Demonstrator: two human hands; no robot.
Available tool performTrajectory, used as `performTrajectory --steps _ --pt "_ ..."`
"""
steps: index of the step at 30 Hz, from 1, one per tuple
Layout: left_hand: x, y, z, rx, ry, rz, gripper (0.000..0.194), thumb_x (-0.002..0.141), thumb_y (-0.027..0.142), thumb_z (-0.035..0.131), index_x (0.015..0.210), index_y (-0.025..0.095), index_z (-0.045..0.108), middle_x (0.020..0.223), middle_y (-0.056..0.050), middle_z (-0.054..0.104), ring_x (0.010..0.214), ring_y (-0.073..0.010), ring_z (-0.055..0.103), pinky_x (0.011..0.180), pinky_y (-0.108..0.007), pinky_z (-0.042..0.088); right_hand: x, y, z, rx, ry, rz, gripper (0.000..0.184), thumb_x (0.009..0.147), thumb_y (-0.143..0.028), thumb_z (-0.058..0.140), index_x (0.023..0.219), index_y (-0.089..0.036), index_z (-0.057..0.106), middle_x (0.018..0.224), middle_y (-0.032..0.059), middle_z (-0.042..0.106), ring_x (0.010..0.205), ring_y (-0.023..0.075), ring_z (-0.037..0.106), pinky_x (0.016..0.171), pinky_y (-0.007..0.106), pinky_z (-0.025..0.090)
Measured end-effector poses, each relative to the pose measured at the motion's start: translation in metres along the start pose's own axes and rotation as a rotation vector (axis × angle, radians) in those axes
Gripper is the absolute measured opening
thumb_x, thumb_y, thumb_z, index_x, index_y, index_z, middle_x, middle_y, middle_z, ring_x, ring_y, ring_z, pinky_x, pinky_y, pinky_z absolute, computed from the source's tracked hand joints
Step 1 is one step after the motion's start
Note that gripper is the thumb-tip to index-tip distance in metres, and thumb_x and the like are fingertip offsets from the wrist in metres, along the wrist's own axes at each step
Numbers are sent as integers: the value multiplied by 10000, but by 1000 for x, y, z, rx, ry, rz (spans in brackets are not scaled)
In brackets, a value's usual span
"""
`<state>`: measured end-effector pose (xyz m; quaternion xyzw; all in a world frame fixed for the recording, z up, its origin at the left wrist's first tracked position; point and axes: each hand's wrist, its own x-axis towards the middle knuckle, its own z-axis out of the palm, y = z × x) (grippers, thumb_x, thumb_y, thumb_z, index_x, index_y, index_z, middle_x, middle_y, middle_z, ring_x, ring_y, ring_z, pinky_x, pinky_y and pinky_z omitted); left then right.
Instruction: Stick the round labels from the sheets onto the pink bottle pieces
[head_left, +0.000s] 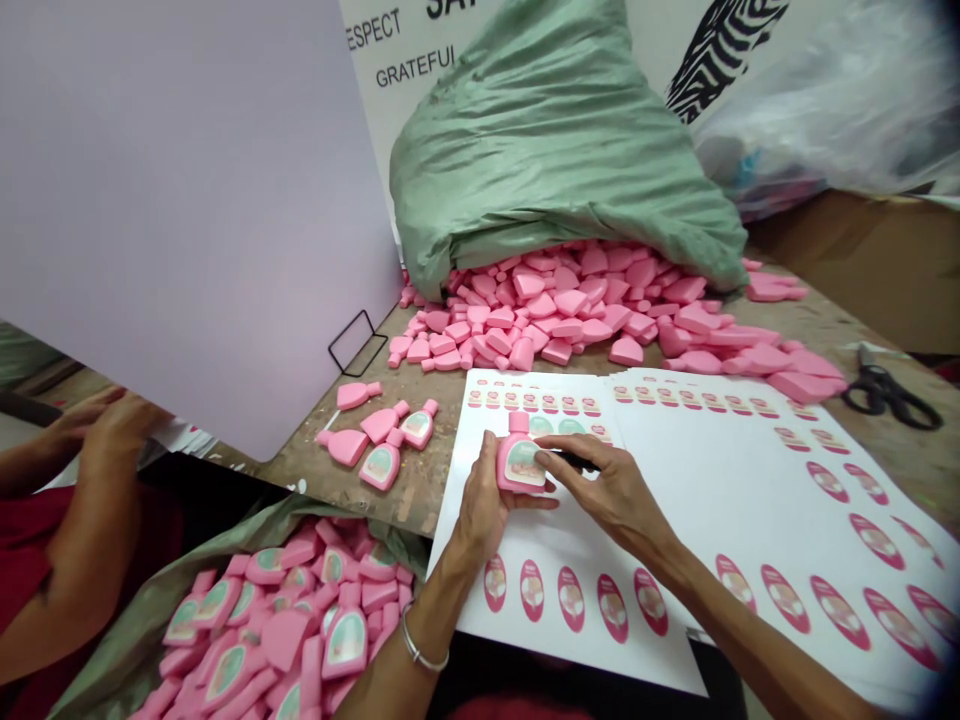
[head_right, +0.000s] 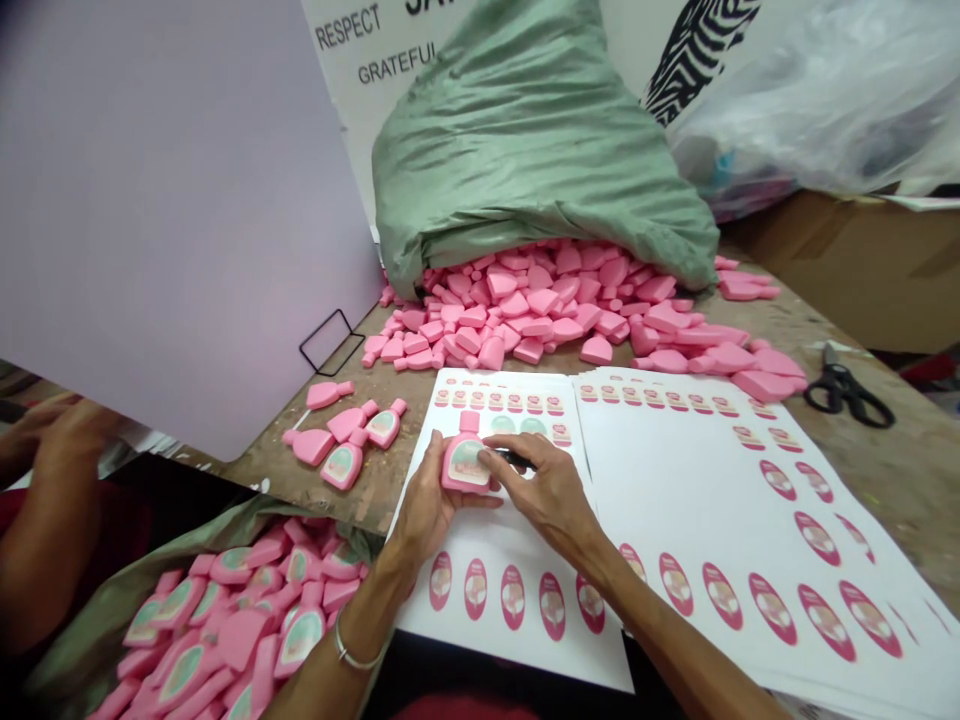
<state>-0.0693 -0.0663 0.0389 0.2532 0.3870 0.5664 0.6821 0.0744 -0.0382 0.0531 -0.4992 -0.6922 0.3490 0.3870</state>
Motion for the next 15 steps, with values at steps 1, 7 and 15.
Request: performTrajectory --steps 1,7,15 --pt "0 0 0 0 -1 -1 571 902 554 365 1023 78 656 919 -138 705 792 -228 684 713 -374 582 0 0 0 -8 1 -7 274 795 -447 613 909 -220 716 873 47 700 768 187 618 692 318 498" --pt "-1 1 -3 17 -6 7 570 890 566 384 1052 84 642 920 -133 701 810 -233 679 718 -376 580 -1 1 2 -61 28 -74 245 810 -416 604 920 -225 710 863 45 700 786 185 617 717 324 500" --pt "-6 9 -2 109 -98 42 383 811 432 609 1053 135 587 964 -84 641 824 -194 650 720 -356 576 1 2 5 -204 58 -216 213 841 -379 577 941 -221 678 868 47 704 781 191 621 749 356 479"
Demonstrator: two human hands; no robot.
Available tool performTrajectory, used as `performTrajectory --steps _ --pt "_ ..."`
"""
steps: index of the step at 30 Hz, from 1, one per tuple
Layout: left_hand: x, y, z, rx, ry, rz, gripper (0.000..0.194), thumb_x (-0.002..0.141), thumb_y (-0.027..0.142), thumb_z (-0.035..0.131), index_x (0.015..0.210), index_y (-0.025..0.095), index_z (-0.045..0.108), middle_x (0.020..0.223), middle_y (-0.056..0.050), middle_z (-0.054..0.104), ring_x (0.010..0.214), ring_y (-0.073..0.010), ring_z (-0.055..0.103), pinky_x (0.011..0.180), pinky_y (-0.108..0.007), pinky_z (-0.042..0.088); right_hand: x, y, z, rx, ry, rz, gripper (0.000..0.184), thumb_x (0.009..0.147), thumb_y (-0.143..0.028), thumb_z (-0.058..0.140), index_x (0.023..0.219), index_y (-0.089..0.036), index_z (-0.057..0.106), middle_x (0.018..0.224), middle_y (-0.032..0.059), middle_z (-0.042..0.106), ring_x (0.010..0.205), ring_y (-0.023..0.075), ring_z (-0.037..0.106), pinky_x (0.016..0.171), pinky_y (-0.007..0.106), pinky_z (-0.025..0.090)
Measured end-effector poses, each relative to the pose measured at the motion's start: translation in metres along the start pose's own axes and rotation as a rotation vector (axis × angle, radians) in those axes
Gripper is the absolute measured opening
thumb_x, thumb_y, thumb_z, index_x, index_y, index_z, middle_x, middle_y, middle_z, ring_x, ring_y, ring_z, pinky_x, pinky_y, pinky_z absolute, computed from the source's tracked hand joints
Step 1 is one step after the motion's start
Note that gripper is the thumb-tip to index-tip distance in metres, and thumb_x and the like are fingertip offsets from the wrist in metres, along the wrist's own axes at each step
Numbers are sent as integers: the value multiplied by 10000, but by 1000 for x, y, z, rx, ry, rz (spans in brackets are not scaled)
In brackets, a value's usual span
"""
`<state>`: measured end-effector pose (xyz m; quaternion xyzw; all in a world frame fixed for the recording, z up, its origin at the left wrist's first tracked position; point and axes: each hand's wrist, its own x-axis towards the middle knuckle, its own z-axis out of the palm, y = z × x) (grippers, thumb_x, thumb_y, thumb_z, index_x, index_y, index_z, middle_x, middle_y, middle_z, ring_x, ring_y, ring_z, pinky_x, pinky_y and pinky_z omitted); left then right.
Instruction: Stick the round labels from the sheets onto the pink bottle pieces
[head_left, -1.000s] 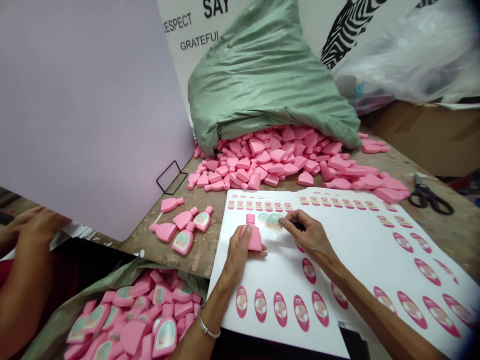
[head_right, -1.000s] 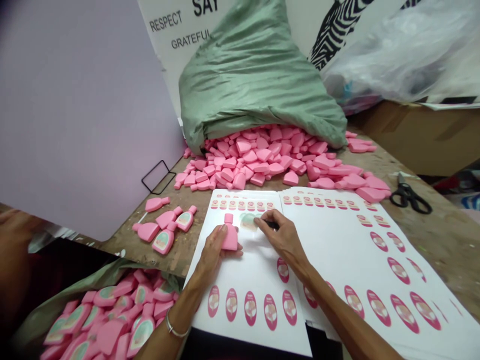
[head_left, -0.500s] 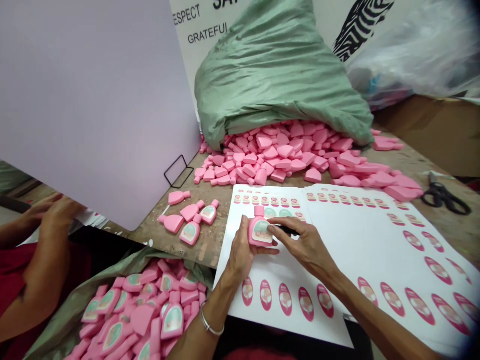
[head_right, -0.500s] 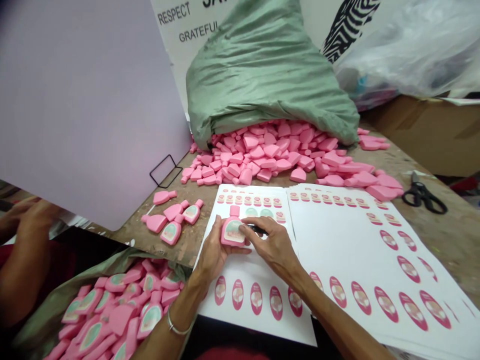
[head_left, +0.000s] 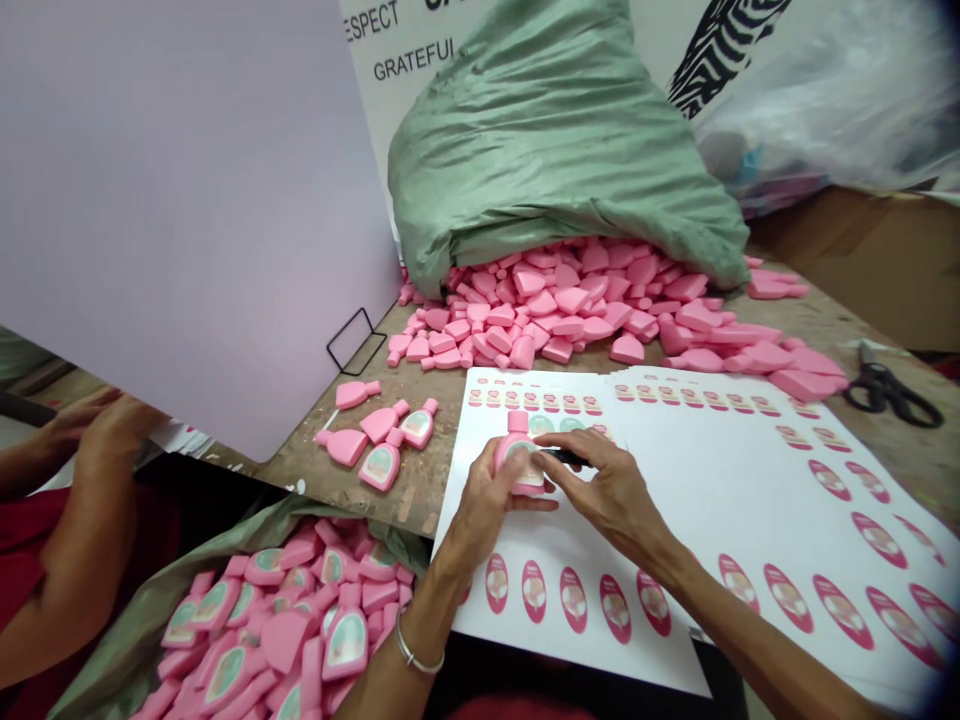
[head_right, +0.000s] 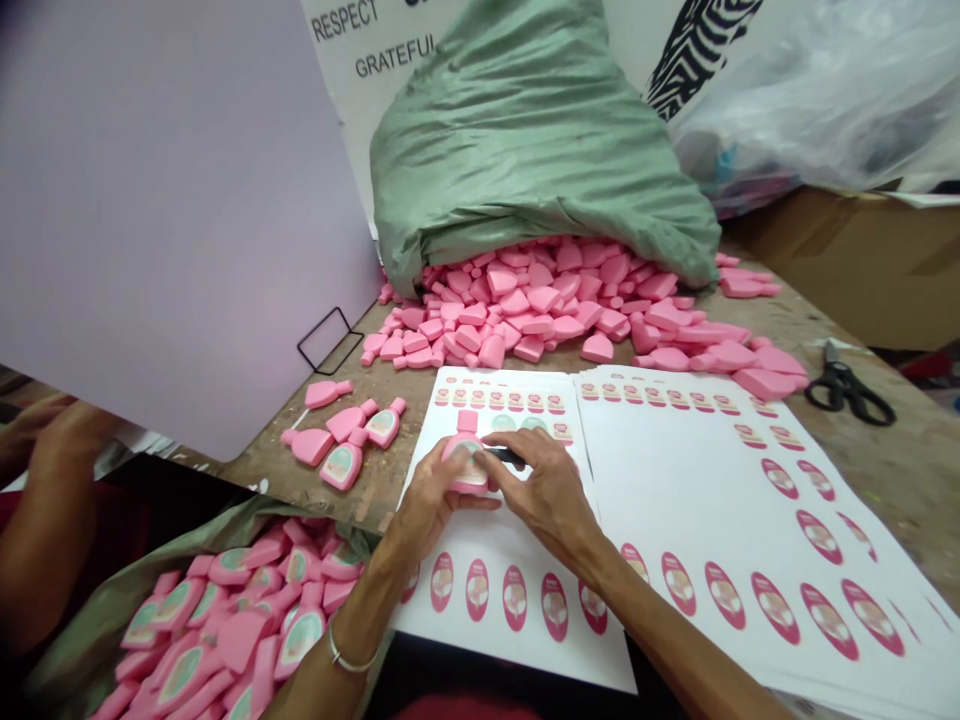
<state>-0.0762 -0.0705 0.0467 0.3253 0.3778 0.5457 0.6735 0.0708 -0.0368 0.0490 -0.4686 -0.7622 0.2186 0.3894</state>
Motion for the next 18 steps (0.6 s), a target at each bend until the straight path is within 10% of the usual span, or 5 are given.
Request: performTrajectory --steps 5,12,18 --pt "-4 4 -3 3 -20 -24 363 729 284 709 1028 146 557 899 -40 605 809 -163 617 722 -343 571 5 6 -3 -204 46 70 429 737 -513 646 1020 -192 640 950 96 697 881 280 626 817 468 450" --pt "-16 13 0 25 -148 -139 395 724 274 699 1068 150 551 859 -44 609 774 -167 610 698 -363 574 19 18 15 298 -192 359 572 662 -530 693 1135 -239 558 1149 65 627 1056 240 604 864 353 506" --pt "-20 15 -47 217 238 -65 392 733 498 641 902 150 576 830 -70 644 616 -149 577 564 -303 542 79 73 20 -45 -104 403 528 708 -599 603 1048 -195 619 1016 92 682 921 240 642 767 337 502"
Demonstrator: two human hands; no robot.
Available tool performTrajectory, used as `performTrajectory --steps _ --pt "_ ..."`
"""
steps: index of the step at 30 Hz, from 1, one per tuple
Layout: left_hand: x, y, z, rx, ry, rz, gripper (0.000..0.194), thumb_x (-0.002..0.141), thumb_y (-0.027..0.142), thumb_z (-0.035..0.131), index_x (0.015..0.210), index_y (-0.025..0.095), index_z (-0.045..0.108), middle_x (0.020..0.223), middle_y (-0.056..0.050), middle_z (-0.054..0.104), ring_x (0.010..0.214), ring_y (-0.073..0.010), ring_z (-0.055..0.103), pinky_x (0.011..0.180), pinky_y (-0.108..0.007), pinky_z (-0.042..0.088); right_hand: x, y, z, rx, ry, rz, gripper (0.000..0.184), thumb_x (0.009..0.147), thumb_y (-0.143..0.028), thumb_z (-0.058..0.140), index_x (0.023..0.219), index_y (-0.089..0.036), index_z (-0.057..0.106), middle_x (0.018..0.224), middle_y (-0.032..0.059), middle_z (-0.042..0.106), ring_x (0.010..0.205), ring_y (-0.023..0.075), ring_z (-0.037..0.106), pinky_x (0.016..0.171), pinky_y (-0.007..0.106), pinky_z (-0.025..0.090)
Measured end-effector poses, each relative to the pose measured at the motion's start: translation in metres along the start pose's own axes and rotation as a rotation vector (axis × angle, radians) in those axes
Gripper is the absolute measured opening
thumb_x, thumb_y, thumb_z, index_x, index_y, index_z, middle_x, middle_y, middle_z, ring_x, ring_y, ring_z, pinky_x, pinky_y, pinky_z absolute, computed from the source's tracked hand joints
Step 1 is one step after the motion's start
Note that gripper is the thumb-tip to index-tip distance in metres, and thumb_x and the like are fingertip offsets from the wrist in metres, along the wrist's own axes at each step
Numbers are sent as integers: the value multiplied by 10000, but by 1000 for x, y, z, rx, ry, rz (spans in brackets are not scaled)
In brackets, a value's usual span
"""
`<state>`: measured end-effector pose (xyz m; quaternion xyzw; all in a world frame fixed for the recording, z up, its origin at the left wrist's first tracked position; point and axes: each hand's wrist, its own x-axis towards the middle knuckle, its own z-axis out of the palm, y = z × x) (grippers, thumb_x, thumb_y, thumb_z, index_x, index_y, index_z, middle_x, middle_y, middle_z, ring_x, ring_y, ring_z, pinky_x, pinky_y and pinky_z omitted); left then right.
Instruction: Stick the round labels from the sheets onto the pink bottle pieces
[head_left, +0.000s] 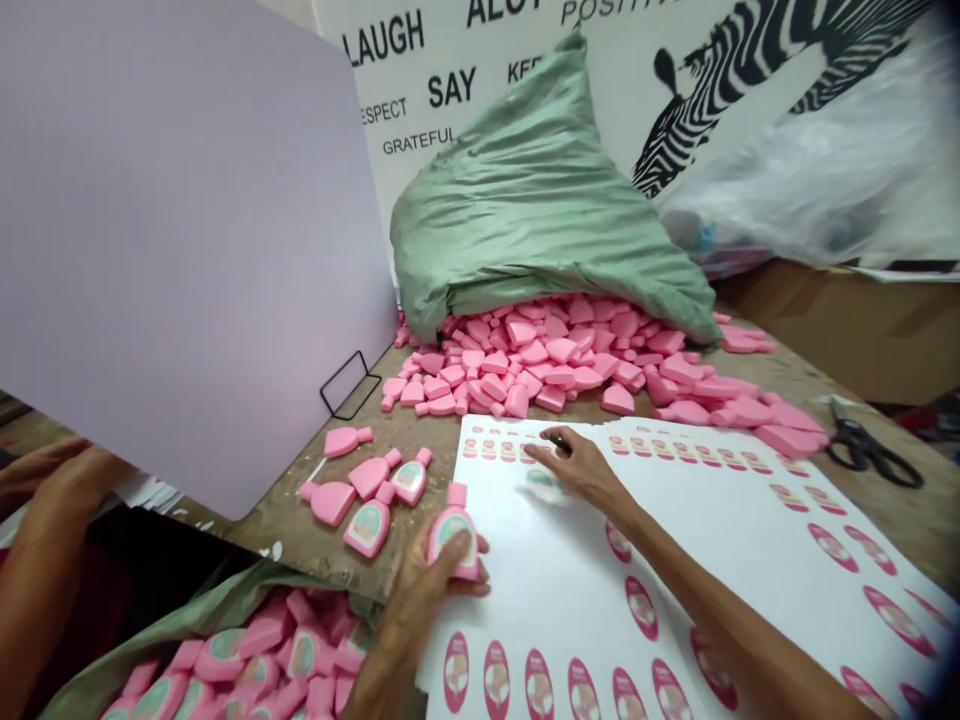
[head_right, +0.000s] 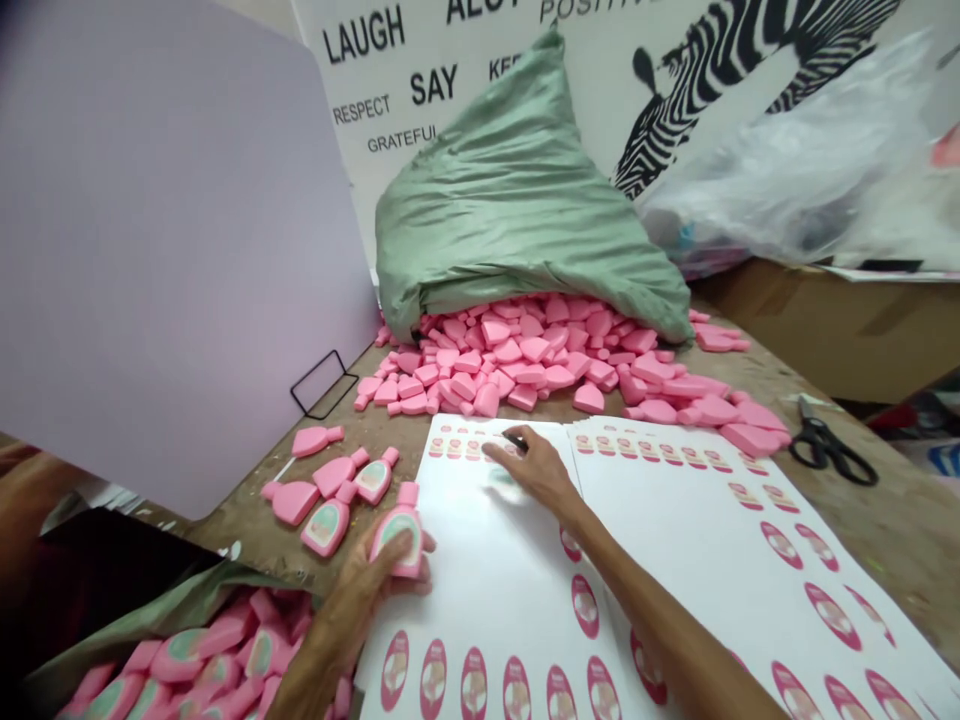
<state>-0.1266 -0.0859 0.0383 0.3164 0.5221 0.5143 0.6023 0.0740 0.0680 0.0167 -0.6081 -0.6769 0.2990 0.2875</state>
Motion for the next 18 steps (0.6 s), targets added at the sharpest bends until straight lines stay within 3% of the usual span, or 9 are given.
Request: performTrajectory --steps 3,6,8,11,12,14,16,18 --pt "16 -4 -27 332 307 107 425 758 582 551 844 168 593 749 -70 637 666 -215 598 654 -359 519 47 -3 6 -148 67 45 593 711 -641 564 1032 -146 628 949 132 691 869 270 645 701 350 477" --pt "29 -3 -43 690 482 173 369 808 505 502 927 174 613 929 -125 645 904 -301 592 803 -422 471 80 -15 14 -205 75 86 572 683 -669 566 859 -131 652 764 122 692 737 267 646 613 333 446" --pt "32 0 -47 858 554 207 359 809 418 517 1062 172 588 1081 -153 610 1018 -332 557 857 -463 441 87 -24 14 -240 72 95 556 666 -672 580 778 -131 644 696 117 680 686 258 638 582 320 426" --pt "31 9 -39 929 654 420 420 785 357 562 1168 185 552 1224 -154 542 1182 -337 457 970 -491 371 66 -34 4 -279 88 56 561 662 -656 604 856 -131 639 795 133 690 778 275 640 621 323 423" --pt "30 11 -32 890 626 491 410 788 359 564 1162 190 561 1243 -147 533 1212 -326 434 1001 -484 350 50 -37 0 -286 84 14 562 663 -646 613 913 -143 635 856 129 693 820 276 638 642 323 425" --pt "29 14 -13 714 444 509 370 808 379 553 1125 190 585 1238 -136 548 1214 -295 448 1023 -444 349 10 -44 -7 -283 43 -112 541 663 -614 638 1000 -191 623 955 99 688 859 259 633 668 319 434" --pt "28 13 10 471 224 338 371 826 419 542 1118 196 593 1220 -126 572 1182 -274 494 993 -398 394 -35 -51 -10 -250 -38 -199 466 666 -565 659 972 -215 629 953 79 684 809 235 632 661 319 447" --pt "26 7 31 291 107 153 400 812 471 563 1107 204 599 1197 -118 593 1162 -273 517 945 -366 438 -74 -55 -9 -176 -110 -229 406 677 -511 671 945 -209 626 895 65 678 779 221 623 669 326 460"
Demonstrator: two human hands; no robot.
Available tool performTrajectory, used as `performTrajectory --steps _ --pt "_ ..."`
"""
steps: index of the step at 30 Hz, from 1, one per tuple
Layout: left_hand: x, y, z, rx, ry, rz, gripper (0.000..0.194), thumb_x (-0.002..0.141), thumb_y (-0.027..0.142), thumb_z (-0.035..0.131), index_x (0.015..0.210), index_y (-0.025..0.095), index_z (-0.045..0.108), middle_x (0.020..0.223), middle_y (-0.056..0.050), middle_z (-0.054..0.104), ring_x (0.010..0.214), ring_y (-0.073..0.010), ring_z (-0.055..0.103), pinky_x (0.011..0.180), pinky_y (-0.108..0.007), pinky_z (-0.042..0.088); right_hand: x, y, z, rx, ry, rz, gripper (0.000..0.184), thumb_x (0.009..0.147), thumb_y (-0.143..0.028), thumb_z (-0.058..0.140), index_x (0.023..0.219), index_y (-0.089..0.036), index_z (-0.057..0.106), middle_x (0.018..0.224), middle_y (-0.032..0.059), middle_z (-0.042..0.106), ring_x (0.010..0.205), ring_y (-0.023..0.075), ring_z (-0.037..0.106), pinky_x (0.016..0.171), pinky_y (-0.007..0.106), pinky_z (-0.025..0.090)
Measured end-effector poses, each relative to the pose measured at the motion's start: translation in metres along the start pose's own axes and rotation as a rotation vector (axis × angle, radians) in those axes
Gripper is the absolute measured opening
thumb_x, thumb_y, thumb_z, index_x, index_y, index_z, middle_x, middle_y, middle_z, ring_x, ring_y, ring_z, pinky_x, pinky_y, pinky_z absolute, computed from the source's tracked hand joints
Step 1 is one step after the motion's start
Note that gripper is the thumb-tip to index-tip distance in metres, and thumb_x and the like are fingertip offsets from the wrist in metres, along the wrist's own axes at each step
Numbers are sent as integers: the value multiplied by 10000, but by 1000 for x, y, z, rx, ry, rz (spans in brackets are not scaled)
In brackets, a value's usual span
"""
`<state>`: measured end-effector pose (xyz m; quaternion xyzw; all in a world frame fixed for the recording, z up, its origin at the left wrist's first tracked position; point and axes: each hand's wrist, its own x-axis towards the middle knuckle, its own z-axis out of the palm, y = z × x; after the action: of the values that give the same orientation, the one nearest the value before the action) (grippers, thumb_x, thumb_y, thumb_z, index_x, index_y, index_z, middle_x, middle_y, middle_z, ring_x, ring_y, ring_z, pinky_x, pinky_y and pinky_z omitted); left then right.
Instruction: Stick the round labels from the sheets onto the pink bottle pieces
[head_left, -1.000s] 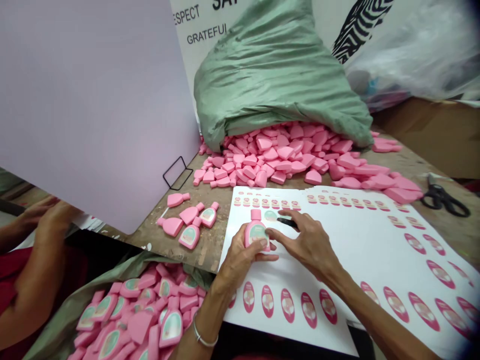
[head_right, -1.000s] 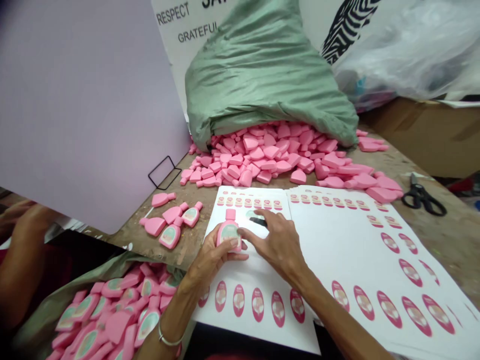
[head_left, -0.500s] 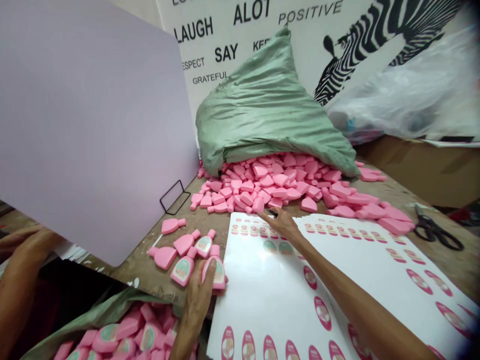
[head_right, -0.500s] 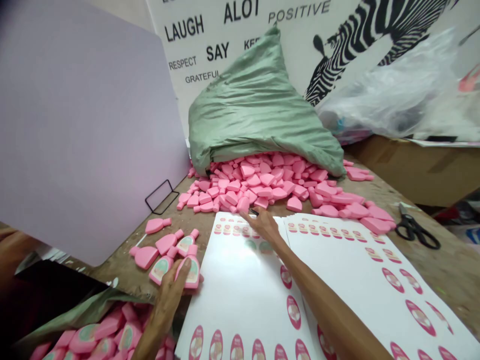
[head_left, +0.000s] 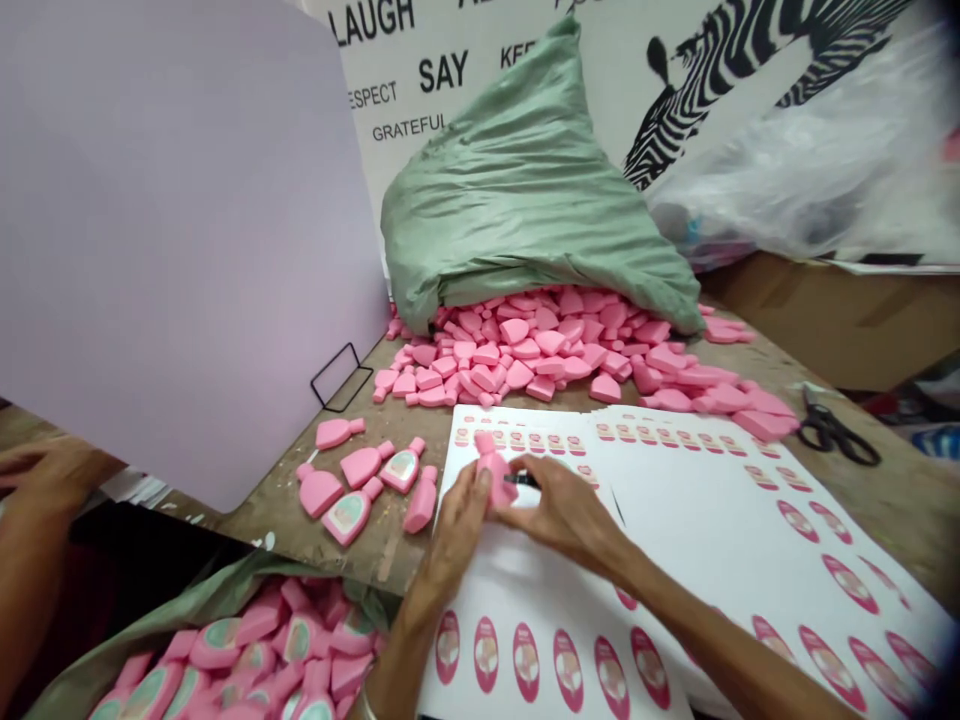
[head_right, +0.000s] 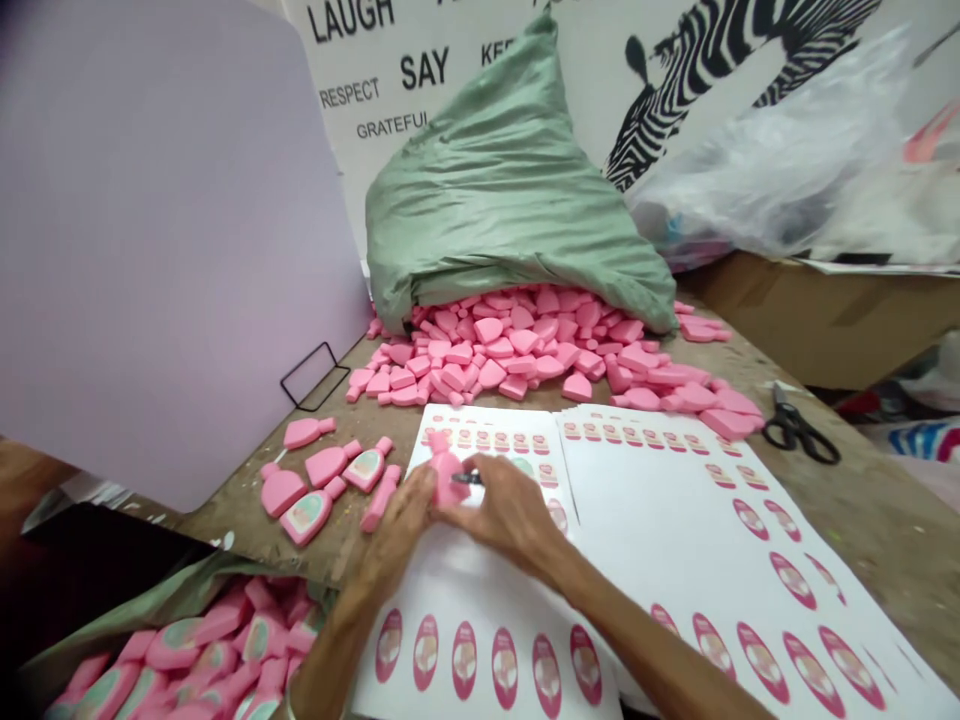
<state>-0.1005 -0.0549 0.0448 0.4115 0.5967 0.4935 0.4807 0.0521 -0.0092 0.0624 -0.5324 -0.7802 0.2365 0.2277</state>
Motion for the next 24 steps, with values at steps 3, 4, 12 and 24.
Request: performTrajectory --steps 3,4,12,24 --pt "-8 -3 22 -142 -62 -83 420 791 521 579 1057 197 597 1124 -111 623 1060 -260 580 829 -328 506 -30 4 1 214 -96 -39 360 726 -439 653 1001 -211 602 926 47 666 827 200 620 725 318 474" --pt "-10 -4 25 -199 -82 -86 418 799 532 562 1040 190 588 1094 -110 631 979 -241 612 770 -318 527 -32 13 -1 274 -120 -36 350 762 -436 619 1029 -212 586 947 44 663 835 190 620 729 309 477" --pt "17 1 54 -356 -275 -149 420 776 535 594 889 134 541 915 -102 621 548 -130 623 535 -300 554 2 114 -19 -230 255 28 185 897 -318 392 852 -212 537 785 40 643 736 193 556 664 316 384" --pt "44 -17 92 -192 -215 -100 484 732 628 577 840 164 497 668 1 552 539 -180 657 544 -288 537 3 126 -8 -344 237 -51 139 869 -258 459 795 -200 561 757 44 637 756 197 522 698 313 311"
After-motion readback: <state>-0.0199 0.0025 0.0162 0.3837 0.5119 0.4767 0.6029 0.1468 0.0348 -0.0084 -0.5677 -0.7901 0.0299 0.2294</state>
